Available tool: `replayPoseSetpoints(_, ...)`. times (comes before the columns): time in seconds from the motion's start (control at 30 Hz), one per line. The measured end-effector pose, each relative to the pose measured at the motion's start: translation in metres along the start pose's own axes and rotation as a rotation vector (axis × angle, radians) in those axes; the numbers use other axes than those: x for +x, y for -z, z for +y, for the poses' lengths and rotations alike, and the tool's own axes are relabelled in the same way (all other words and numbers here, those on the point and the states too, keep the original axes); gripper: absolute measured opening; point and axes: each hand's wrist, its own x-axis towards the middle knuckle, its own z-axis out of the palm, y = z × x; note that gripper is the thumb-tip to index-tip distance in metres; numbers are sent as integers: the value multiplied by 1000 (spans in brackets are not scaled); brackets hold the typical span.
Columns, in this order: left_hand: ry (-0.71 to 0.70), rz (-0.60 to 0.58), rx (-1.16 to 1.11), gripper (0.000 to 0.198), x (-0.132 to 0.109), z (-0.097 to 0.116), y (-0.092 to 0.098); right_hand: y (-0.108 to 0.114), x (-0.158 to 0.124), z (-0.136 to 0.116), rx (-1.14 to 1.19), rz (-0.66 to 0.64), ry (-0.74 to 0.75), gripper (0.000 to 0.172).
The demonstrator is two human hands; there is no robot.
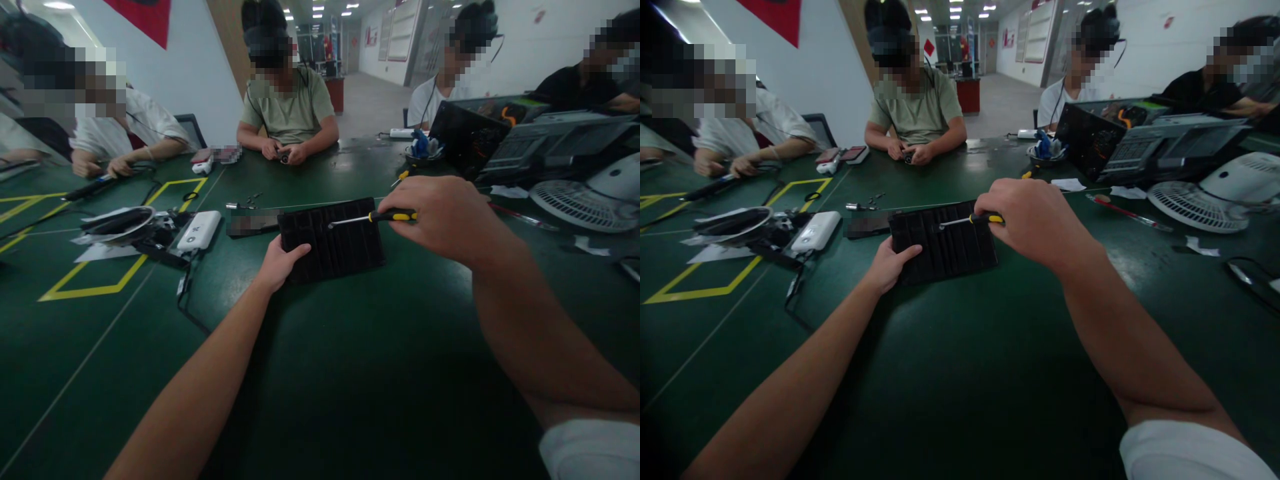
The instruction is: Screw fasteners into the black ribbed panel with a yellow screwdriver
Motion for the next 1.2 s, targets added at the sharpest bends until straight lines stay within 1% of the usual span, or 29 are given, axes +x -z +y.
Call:
replayPoseSetpoints(0.23, 1, -5, -2, 53, -2, 2, -1, -11, 1, -2, -19, 20, -25, 28)
replayPoseSetpoints(0.47, -2, -3, -7, 53, 0, 2, -2, -15, 2, -2, -8, 26, -22, 28)
replayPoseSetpoints(0.7, 24, 1, -14, 53, -2, 3, -3, -19, 3, -1, -16, 31, -20, 26)
replayPoseSetpoints(1.0, 13, 2, -15, 52, -2, 2, -3, -17, 4, -3, -12, -10, -43, 26)
replayPoseSetpoints(1.2, 11, -7, -9, 50, -2, 3, -2, -15, 5, -8, -38, 30, -61, 25)
